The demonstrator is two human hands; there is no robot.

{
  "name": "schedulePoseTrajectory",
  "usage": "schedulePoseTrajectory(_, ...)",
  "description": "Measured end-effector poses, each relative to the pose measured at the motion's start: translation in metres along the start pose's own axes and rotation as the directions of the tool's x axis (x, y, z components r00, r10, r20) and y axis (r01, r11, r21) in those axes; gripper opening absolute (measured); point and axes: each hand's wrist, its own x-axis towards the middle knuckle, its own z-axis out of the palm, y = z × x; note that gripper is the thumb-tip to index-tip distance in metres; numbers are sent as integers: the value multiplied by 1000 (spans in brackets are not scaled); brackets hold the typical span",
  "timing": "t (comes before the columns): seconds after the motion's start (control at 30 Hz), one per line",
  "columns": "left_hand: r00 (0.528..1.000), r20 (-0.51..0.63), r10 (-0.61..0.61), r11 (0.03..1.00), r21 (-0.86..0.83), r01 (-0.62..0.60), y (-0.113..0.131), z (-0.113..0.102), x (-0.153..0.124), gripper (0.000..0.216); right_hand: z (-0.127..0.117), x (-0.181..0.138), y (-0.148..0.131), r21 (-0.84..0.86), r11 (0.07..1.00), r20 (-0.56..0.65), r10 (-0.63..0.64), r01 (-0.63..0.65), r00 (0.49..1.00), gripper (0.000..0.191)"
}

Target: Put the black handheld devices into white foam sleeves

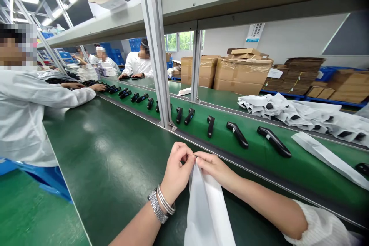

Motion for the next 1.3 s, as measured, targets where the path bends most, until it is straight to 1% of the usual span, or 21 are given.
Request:
schedulePoseTrajectory(0.1, 1000, -3, -5, 1000, -4, 5, -3, 2, -1, 15, 0, -4, -9, 9, 1000, 68, 10, -10, 998, 30)
schedulePoseTrajectory(0.2, 999, -36, -19, 1000, 4, 19, -5, 3, 0, 16, 3, -10, -17, 100, 984, 211, 124, -148, 970, 33)
schedulePoseTrajectory(0.27, 999, -50, -9, 1000, 23, 11, -5, 2, 2, 18, 0, -12, -22, 123, 974, 198, 165, -192, 966, 33)
schedulePoseTrajectory(0.3, 999, -48, -3, 999, 46, 5, -5, 0, 2, 18, -5, -12, -24, 123, 974, 127, 175, -190, 976, 34)
schedulePoseTrajectory(0.37, 1000, -29, -7, 990, 142, 11, -5, -4, 4, 19, -27, -9, -29, 75, 983, -124, 173, -165, 977, 35)
schedulePoseTrajectory(0.4, 1000, -13, -25, 978, 209, 27, -6, -6, 4, 18, -44, -8, -31, 7, 988, -278, 149, -153, 949, 36)
schedulePoseTrajectory(0.43, 999, 7, -53, 959, 280, 49, -6, -8, 5, 17, -64, -7, -34, -112, 982, -431, 90, -153, 898, 36)
schedulePoseTrajectory(0.47, 995, 33, -91, 935, 347, 74, -6, -9, 5, 17, -88, -8, -36, -268, 950, -566, -19, -162, 824, 34)
schedulePoseTrajectory(0.5, 989, 65, -133, 909, 405, 95, -6, -11, 4, 18, -112, -9, -38, -471, 854, -644, -163, -220, 747, 32)
schedulePoseTrajectory(0.53, 980, 103, -173, 885, 453, 109, -7, -11, 4, 19, -137, -12, -38, -653, 687, -652, -295, -319, 698, 32)
schedulePoseTrajectory(0.6, 955, 183, -233, 849, 517, 108, -8, -11, 2, 25, -180, -19, -37, -709, 531, -682, -349, -464, 643, 32)
schedulePoseTrajectory(0.63, 943, 220, -251, 839, 535, 98, -8, -10, 1, 28, -195, -23, -35, -723, 426, -688, -371, -544, 624, 33)
schedulePoseTrajectory(0.7, 923, 280, -265, 831, 552, 71, -9, -7, -1, 27, -212, -27, -28, -732, 276, -674, -427, -623, 603, 32)
schedulePoseTrajectory(0.77, 913, 317, -259, 829, 557, 42, -10, -4, -2, 16, -209, -21, -20, -767, 207, -621, -476, -608, 622, 30)
schedulePoseTrajectory(0.83, 916, 329, -230, 826, 564, 5, -10, -2, -2, 13, -194, -6, -12, -806, 232, -587, -426, -544, 688, 33)
schedulePoseTrajectory(0.9, 928, 322, -185, 822, 569, -33, -10, -1, -2, 21, -177, 15, -5, -791, 353, -595, -256, -499, 762, 38)
schedulePoseTrajectory(0.93, 935, 316, -161, 820, 570, -51, -11, -1, -1, 24, -170, 25, -2, -757, 416, -608, -164, -504, 777, 41)
schedulePoseTrajectory(1.0, 944, 307, -118, 818, 569, -83, -11, -1, -1, 29, -162, 43, 3, -668, 507, -647, -34, -545, 762, 48)
schedulePoseTrajectory(1.1, 952, 295, -81, 806, 581, -111, -11, -1, 0, 31, -162, 56, 11, -574, 599, -682, 29, -559, 731, 54)
schedulePoseTrajectory(1.23, 952, 305, -32, 822, 549, -149, -9, 0, 0, 24, -151, 48, 14, -490, 753, -613, 61, -439, 788, 57)
schedulePoseTrajectory(1.3, 950, 313, 1, 844, 509, -169, -7, 0, -1, 21, -134, 38, 11, -354, 893, -549, 43, -279, 835, 57)
